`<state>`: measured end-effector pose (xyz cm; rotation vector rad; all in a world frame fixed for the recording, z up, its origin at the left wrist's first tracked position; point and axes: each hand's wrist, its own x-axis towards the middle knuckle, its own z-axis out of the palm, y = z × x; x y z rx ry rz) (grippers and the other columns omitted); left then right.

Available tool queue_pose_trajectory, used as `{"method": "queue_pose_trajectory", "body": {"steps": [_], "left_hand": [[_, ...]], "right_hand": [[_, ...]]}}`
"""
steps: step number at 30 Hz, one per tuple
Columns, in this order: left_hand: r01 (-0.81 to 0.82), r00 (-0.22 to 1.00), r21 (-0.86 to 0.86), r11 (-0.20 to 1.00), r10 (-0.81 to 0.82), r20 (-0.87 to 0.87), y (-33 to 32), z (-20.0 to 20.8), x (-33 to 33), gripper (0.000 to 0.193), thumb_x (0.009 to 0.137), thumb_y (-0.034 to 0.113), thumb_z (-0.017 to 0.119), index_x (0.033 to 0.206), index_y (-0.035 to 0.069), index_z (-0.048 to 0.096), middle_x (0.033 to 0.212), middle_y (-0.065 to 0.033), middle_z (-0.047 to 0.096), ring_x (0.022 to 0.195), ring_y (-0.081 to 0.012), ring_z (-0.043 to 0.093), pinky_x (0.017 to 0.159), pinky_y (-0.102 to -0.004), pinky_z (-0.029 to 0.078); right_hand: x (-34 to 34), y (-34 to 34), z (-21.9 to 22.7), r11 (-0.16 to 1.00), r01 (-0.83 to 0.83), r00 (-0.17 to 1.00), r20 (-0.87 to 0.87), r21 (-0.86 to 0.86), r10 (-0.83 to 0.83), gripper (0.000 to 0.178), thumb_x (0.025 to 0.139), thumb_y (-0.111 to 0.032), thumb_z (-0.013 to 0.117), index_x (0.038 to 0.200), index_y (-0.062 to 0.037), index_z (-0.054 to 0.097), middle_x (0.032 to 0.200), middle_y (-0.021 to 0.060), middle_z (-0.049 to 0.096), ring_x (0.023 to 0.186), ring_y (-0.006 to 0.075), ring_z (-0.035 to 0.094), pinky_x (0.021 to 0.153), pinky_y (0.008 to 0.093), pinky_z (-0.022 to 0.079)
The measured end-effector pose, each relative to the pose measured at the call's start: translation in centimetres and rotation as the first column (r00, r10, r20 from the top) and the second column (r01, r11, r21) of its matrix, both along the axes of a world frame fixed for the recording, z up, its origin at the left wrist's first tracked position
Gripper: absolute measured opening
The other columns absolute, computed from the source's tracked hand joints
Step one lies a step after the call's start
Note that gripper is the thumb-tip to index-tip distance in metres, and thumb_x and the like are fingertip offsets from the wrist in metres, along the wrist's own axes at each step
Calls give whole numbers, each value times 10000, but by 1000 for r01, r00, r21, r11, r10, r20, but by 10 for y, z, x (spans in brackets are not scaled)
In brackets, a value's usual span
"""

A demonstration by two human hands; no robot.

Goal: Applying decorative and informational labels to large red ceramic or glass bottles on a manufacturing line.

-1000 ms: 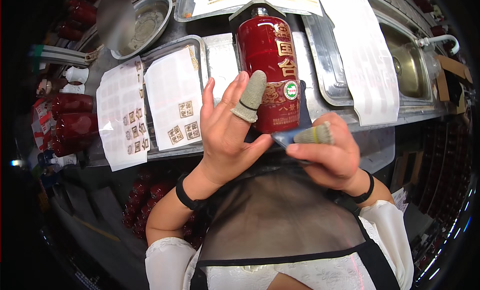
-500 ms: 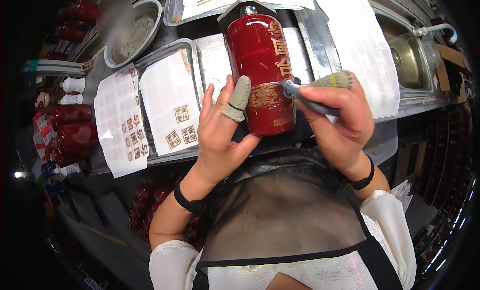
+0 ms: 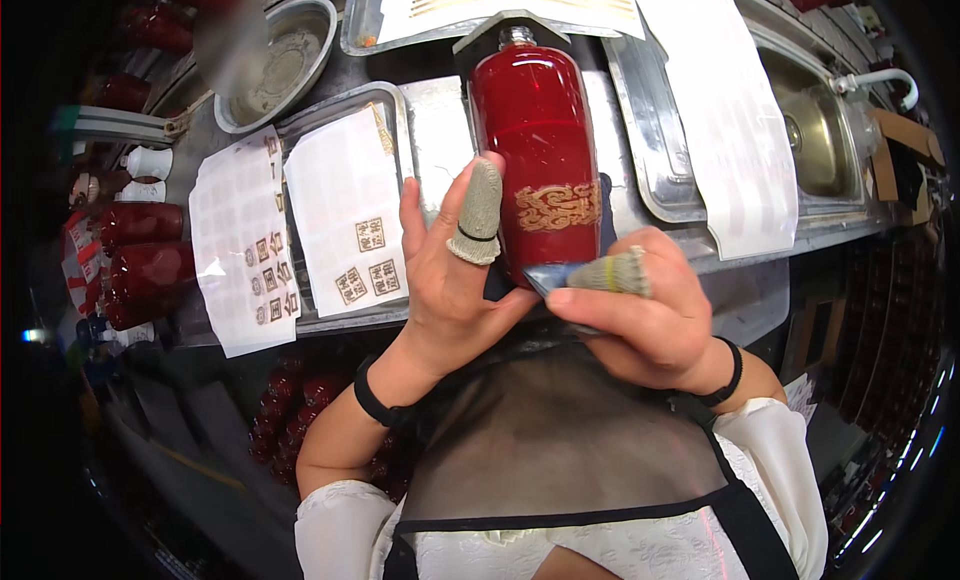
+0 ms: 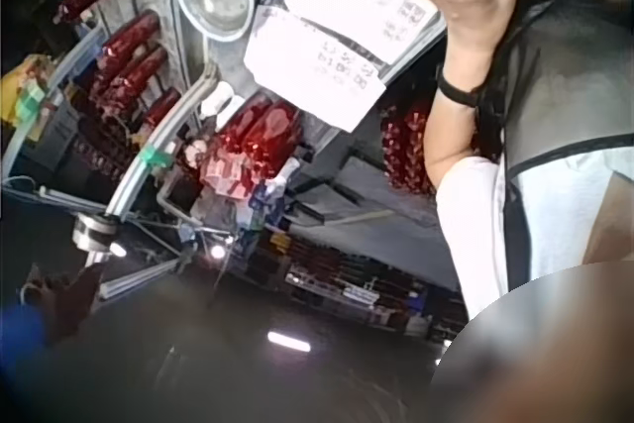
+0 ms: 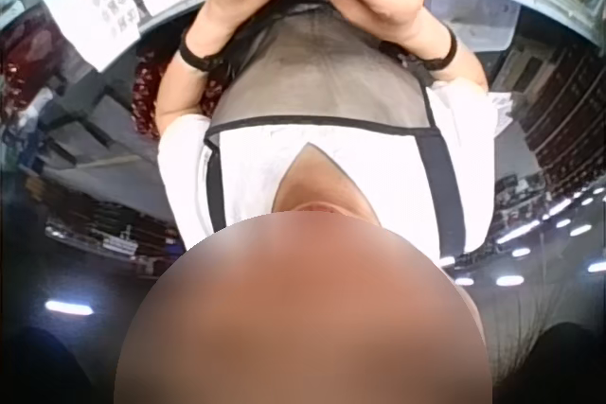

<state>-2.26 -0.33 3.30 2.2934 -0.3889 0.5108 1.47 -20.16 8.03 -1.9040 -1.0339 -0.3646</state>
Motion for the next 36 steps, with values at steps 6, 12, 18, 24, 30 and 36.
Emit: {"method": "queue_pose_trajectory", "body": {"steps": [6, 12, 18, 24, 30, 36], "left_hand": [[28, 1000, -45, 999, -28, -9, 1, 6, 6, 942, 629, 147, 835, 1454, -24, 413, 1422, -208, 521, 1337, -331, 497, 1155, -586, 181], [44, 998, 73, 996, -42, -36, -4, 18, 9, 884, 665, 190, 824, 1455, 29, 460, 1499, -221, 437, 1380, -371, 443, 1175, -554, 149], [70, 997, 221, 973, -64, -35, -7, 31, 18, 744, 612, 217, 843, 1323, 137, 640, 1533, -301, 332, 1368, -451, 421, 1131, -597, 231], [38, 999, 113, 993, -40, 10, -2, 16, 9, 760, 590, 161, 856, 1307, 55, 629, 1460, -290, 452, 1335, -403, 487, 1122, -560, 295], [38, 998, 17, 999, -39, 52, -5, 7, 5, 804, 590, 133, 858, 1332, 1, 580, 1432, -277, 492, 1325, -390, 505, 1130, -557, 291], [31, 998, -32, 999, -29, 55, -7, 5, 2, 925, 606, 107, 838, 1424, -48, 436, 1428, -251, 502, 1322, -395, 502, 1144, -553, 286]], "right_hand": [[19, 2, 3, 995, 96, 995, 19, -13, -96, 339, 652, 87, 763, 953, -63, 723, 842, 84, 663, 710, 234, 587, 625, 349, 461], [19, -10, -6, 987, 153, 981, -126, 40, -147, 412, 605, 73, 766, 987, -70, 709, 858, 89, 664, 705, 260, 577, 617, 362, 457], [13, -23, 4, 986, 104, 887, -460, 127, -35, 269, 748, 22, 745, 1001, -25, 667, 856, 67, 637, 773, 187, 618, 675, 325, 493], [29, -34, -24, 852, 427, 492, -868, 304, 63, 137, 908, -65, 608, 1023, 5, 633, 918, 21, 634, 795, 58, 568, 687, 209, 460], [-6, -15, -28, 967, 252, 843, -497, 29, -204, 278, 878, -12, 627, 1153, 23, 653, 999, 134, 711, 581, 98, 588, 525, 243, 448], [7, 3, -27, 996, 92, 995, -43, -21, -93, 317, 800, 21, 653, 1114, -18, 678, 859, 121, 710, 647, 217, 691, 503, 302, 484]]}}
